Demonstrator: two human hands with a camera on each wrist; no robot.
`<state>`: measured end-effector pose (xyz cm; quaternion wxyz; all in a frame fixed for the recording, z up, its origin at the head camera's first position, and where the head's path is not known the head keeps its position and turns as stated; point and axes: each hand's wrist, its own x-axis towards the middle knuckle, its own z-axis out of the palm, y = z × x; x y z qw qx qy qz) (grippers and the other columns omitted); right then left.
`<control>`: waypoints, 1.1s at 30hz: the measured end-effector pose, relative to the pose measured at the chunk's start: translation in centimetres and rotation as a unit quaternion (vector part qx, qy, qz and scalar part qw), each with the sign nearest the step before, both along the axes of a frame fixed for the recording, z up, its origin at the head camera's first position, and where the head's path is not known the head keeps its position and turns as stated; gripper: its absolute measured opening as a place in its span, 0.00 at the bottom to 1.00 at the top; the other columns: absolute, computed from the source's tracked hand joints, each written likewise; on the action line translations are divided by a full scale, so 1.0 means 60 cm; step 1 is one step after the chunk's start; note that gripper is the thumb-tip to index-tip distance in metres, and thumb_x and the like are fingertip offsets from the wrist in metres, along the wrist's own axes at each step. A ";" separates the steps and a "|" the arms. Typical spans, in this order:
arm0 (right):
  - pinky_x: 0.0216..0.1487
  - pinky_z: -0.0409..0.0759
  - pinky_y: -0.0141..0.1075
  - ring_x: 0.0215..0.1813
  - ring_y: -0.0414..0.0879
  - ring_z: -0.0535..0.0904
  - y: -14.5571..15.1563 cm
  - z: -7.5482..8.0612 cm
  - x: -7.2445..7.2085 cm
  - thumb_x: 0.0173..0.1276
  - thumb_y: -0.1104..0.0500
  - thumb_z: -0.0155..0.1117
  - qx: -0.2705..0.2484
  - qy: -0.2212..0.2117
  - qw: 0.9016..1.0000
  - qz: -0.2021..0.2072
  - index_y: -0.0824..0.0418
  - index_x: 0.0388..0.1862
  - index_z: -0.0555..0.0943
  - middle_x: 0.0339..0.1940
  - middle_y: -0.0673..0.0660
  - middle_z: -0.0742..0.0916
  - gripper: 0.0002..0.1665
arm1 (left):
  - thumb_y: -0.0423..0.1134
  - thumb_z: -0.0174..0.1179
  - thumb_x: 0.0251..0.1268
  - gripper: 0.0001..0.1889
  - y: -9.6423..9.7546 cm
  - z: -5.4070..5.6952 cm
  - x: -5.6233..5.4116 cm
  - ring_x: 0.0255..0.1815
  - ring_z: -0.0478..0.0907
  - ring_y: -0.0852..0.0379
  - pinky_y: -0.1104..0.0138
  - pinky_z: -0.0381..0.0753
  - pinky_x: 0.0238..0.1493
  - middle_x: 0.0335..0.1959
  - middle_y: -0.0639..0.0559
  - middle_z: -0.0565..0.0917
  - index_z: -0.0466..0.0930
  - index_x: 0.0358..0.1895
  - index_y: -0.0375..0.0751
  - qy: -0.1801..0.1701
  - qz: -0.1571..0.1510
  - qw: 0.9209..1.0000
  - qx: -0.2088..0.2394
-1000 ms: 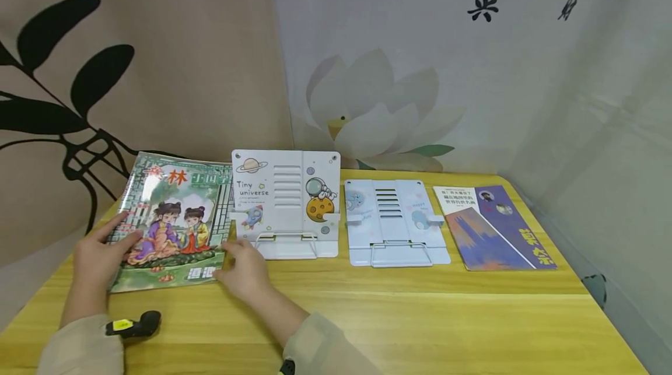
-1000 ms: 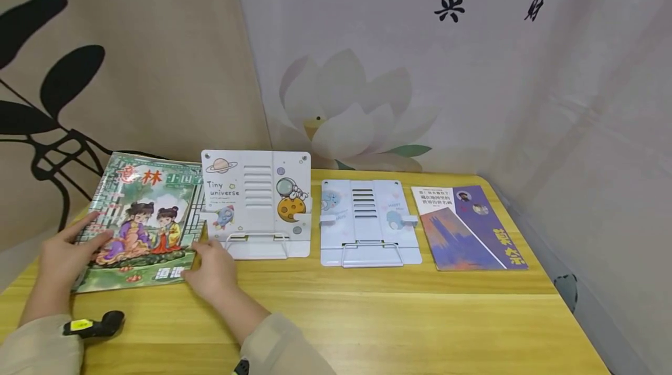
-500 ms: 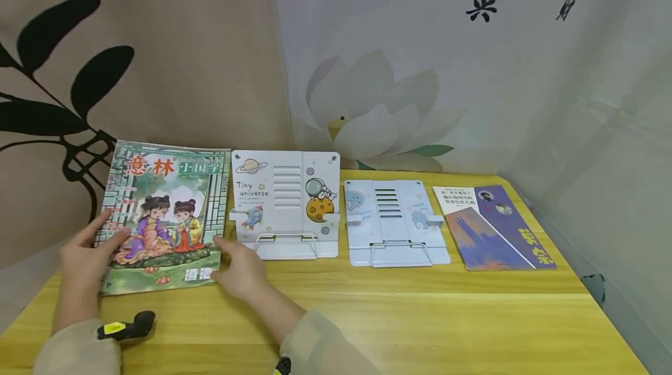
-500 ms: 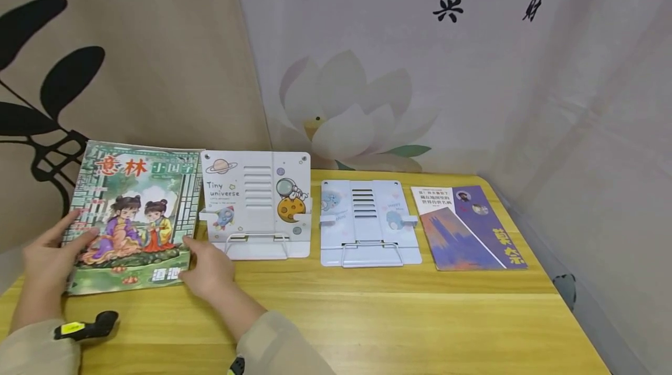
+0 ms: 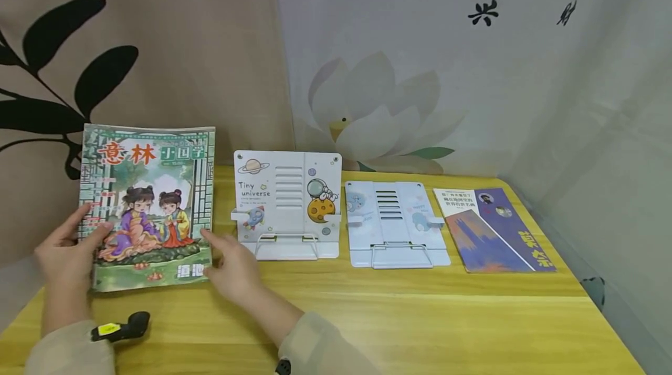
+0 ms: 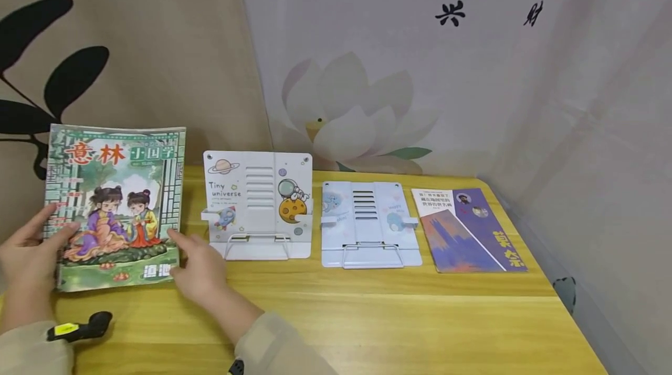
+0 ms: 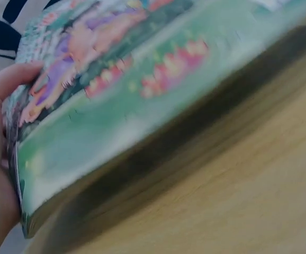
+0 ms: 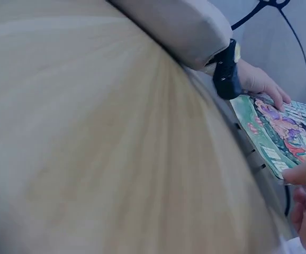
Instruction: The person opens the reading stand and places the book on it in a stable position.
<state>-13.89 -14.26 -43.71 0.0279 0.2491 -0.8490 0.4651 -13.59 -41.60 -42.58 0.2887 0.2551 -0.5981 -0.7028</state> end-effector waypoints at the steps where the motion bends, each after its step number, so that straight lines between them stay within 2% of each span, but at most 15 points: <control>1: 0.19 0.69 0.21 0.18 0.29 0.67 0.002 0.005 0.000 0.49 0.68 0.75 0.001 0.007 1.000 0.002 0.40 0.69 0.69 0.55 0.41 0.79 0.49 | 0.30 0.73 0.48 0.31 0.003 0.005 -0.001 0.70 0.53 0.70 0.85 0.69 0.47 0.69 0.64 0.65 0.79 0.60 0.56 0.008 0.006 1.000 0.001; 6: 0.15 0.67 0.22 0.17 0.29 0.65 0.016 0.033 -0.006 0.52 0.69 0.73 0.000 0.041 0.999 -0.002 0.38 0.68 0.70 0.58 0.41 0.79 0.47 | 0.30 0.70 0.52 0.29 0.019 0.038 -0.002 0.70 0.52 0.70 0.83 0.65 0.54 0.68 0.63 0.66 0.80 0.59 0.56 0.037 0.012 0.999 -0.021; 8: 0.14 0.66 0.22 0.16 0.29 0.64 0.024 0.043 -0.008 0.54 0.69 0.72 -0.002 0.055 0.998 -0.004 0.38 0.67 0.71 0.58 0.41 0.80 0.45 | 0.29 0.69 0.53 0.27 0.028 0.053 -0.002 0.70 0.54 0.68 0.83 0.66 0.53 0.67 0.61 0.69 0.80 0.58 0.53 0.061 0.011 0.997 -0.037; 10: 0.13 0.65 0.22 0.15 0.29 0.63 0.033 0.051 -0.010 0.55 0.69 0.71 -0.006 0.067 0.998 -0.002 0.39 0.67 0.72 0.58 0.42 0.80 0.43 | 0.27 0.68 0.53 0.26 0.037 0.067 -0.001 0.69 0.57 0.66 0.83 0.68 0.50 0.66 0.59 0.71 0.81 0.58 0.50 0.094 0.017 0.994 -0.060; 13: 0.14 0.63 0.21 0.17 0.29 0.62 0.047 0.061 -0.013 0.56 0.68 0.70 -0.026 0.082 0.996 0.007 0.40 0.66 0.73 0.58 0.43 0.80 0.41 | 0.25 0.69 0.51 0.26 0.054 0.086 -0.002 0.63 0.69 0.61 0.81 0.74 0.44 0.61 0.53 0.77 0.81 0.56 0.44 0.153 0.025 0.986 -0.063; 16: 0.17 0.62 0.20 0.20 0.30 0.64 0.064 0.072 -0.018 0.57 0.67 0.71 -0.046 0.116 0.992 0.008 0.44 0.66 0.74 0.51 0.43 0.82 0.38 | 0.25 0.71 0.48 0.27 0.070 0.104 -0.003 0.56 0.75 0.58 0.80 0.75 0.42 0.57 0.51 0.80 0.82 0.56 0.43 0.186 0.022 0.980 -0.062; 19: 0.23 0.65 0.20 0.27 0.33 0.70 0.082 0.081 -0.025 0.57 0.66 0.72 -0.061 0.163 0.985 0.006 0.48 0.65 0.76 0.44 0.45 0.83 0.35 | 0.23 0.70 0.48 0.27 0.087 0.116 -0.007 0.53 0.77 0.57 0.78 0.76 0.44 0.55 0.48 0.81 0.82 0.55 0.39 0.218 0.017 0.972 -0.082; 22: 0.32 0.72 0.20 0.37 0.39 0.76 0.099 0.085 -0.032 0.58 0.67 0.71 -0.090 0.182 0.979 0.019 0.54 0.65 0.76 0.46 0.49 0.85 0.34 | 0.20 0.69 0.47 0.25 0.104 0.125 -0.011 0.51 0.79 0.55 0.76 0.77 0.44 0.53 0.45 0.82 0.81 0.54 0.34 0.258 0.013 0.961 -0.101; 24: 0.37 0.76 0.23 0.43 0.43 0.78 0.110 0.086 -0.038 0.58 0.70 0.69 -0.125 0.166 0.977 0.039 0.58 0.65 0.75 0.52 0.54 0.83 0.34 | 0.18 0.69 0.46 0.25 0.117 0.132 -0.013 0.50 0.79 0.53 0.75 0.78 0.43 0.52 0.42 0.82 0.81 0.52 0.30 0.295 0.003 0.951 -0.092; 27: 0.41 0.79 0.26 0.47 0.44 0.78 0.127 0.090 -0.047 0.58 0.74 0.66 -0.174 0.123 0.975 0.058 0.60 0.67 0.73 0.58 0.57 0.79 0.36 | 0.17 0.68 0.45 0.24 0.141 0.143 -0.016 0.49 0.80 0.52 0.74 0.79 0.41 0.51 0.39 0.82 0.81 0.51 0.29 0.340 -0.018 0.937 -0.073; 30: 0.42 0.80 0.28 0.46 0.43 0.78 0.145 0.095 -0.057 0.58 0.77 0.64 -0.208 0.096 0.972 0.059 0.60 0.67 0.72 0.60 0.57 0.77 0.37 | 0.16 0.67 0.46 0.23 0.165 0.150 -0.019 0.47 0.81 0.52 0.74 0.79 0.40 0.51 0.38 0.81 0.82 0.51 0.30 0.366 -0.037 0.926 -0.084; 33: 0.42 0.80 0.30 0.42 0.45 0.78 0.164 0.101 -0.069 0.57 0.77 0.64 -0.217 0.102 0.970 0.046 0.60 0.67 0.72 0.61 0.57 0.76 0.38 | 0.16 0.66 0.48 0.23 0.186 0.151 -0.024 0.47 0.81 0.53 0.73 0.80 0.41 0.52 0.39 0.81 0.83 0.51 0.32 0.375 -0.062 0.921 -0.088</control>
